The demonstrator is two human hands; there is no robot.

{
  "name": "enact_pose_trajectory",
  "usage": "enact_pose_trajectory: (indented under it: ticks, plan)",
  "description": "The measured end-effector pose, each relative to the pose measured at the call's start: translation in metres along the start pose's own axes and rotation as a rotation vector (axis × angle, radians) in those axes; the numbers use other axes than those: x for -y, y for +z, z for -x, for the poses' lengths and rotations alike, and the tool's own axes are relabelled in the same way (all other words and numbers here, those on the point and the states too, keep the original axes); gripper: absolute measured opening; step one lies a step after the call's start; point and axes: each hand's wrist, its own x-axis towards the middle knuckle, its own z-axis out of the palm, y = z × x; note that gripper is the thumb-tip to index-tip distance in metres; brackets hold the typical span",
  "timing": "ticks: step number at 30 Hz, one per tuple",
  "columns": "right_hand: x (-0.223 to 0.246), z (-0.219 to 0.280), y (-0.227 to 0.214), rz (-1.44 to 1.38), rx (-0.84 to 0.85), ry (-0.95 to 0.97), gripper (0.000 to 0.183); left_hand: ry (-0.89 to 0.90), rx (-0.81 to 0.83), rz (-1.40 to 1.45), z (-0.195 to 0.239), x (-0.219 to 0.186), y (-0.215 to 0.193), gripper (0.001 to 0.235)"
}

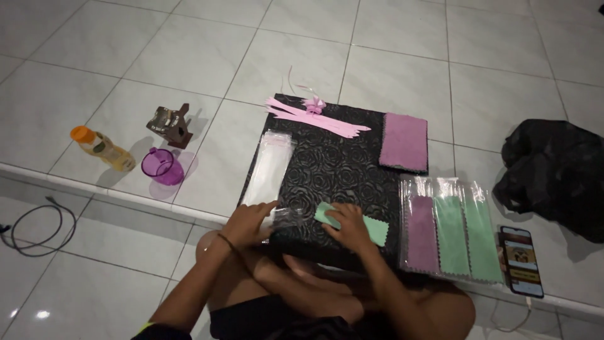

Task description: Folding small fabric cloths and inserting them into individual plastic packaging sleeves.

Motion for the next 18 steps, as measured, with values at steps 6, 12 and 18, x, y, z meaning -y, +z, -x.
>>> enact_pose_trajectory:
  ticks: [6,12,18]
  plan:
    - [-0.011,0.004,0.009,-0.068,-0.173,-0.076,0.014,0.031,0.176,-0.125,-0.033,0.013,0.015,0.089]
    - [-0.018,0.014,0.014,-0.248,-0.44,-0.109,0.021,0.097,0.241,-0.23,-0.062,-0.004,0.027,0.085]
    - [-0.023,0.017,0.017,-0.274,-0.381,-0.082,0.043,0.136,0.229,-0.278,-0.08,-0.015,0.028,0.079]
